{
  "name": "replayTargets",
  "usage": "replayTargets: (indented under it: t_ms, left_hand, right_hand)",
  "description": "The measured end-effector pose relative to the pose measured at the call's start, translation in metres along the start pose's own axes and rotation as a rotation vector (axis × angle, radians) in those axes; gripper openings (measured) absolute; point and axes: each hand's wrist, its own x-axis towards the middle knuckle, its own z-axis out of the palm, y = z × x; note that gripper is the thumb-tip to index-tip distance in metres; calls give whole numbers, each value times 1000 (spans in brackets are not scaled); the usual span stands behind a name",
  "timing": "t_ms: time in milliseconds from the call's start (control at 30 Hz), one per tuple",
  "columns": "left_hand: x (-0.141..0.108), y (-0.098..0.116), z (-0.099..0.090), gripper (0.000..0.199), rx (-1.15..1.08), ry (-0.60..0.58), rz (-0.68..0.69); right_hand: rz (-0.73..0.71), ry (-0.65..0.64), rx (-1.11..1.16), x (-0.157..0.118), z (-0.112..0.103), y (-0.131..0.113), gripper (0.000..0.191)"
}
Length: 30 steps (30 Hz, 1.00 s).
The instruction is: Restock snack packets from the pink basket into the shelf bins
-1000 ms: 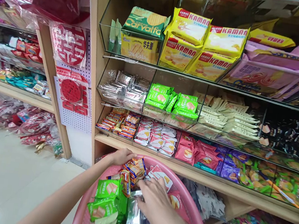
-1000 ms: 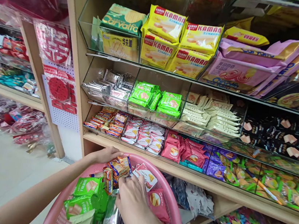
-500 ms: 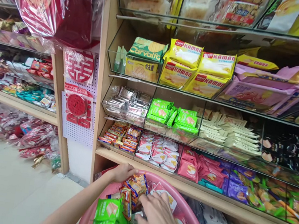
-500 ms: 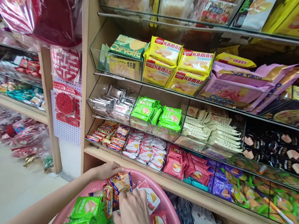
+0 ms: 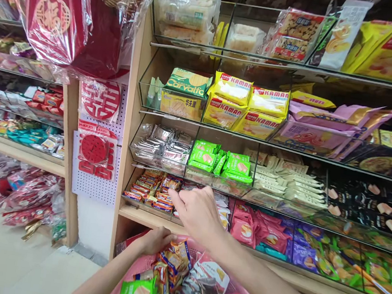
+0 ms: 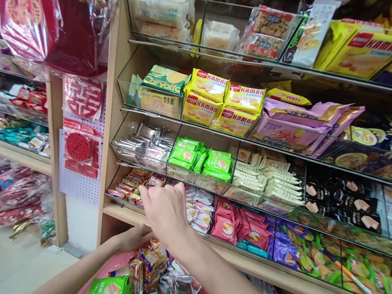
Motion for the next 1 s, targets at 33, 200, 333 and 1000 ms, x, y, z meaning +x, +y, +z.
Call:
replayTargets:
  t_ms: [33, 200, 333, 1000]
  left_hand:
    - [-1, 2, -1, 51, 2, -5, -9]
    - [-5, 8, -4, 52, 11, 6, -43]
    - [-6, 9, -4, 48, -14, 8, -58]
    - [-1, 3, -3, 50, -12, -16, 20]
  right_hand:
    - [0, 39, -12, 6, 1, 0, 53]
    - [1, 212, -118, 30, 8, 12, 53]
    - [13, 298, -189, 45, 17, 35, 51]
    - [-164, 431, -338, 42, 53, 81, 46]
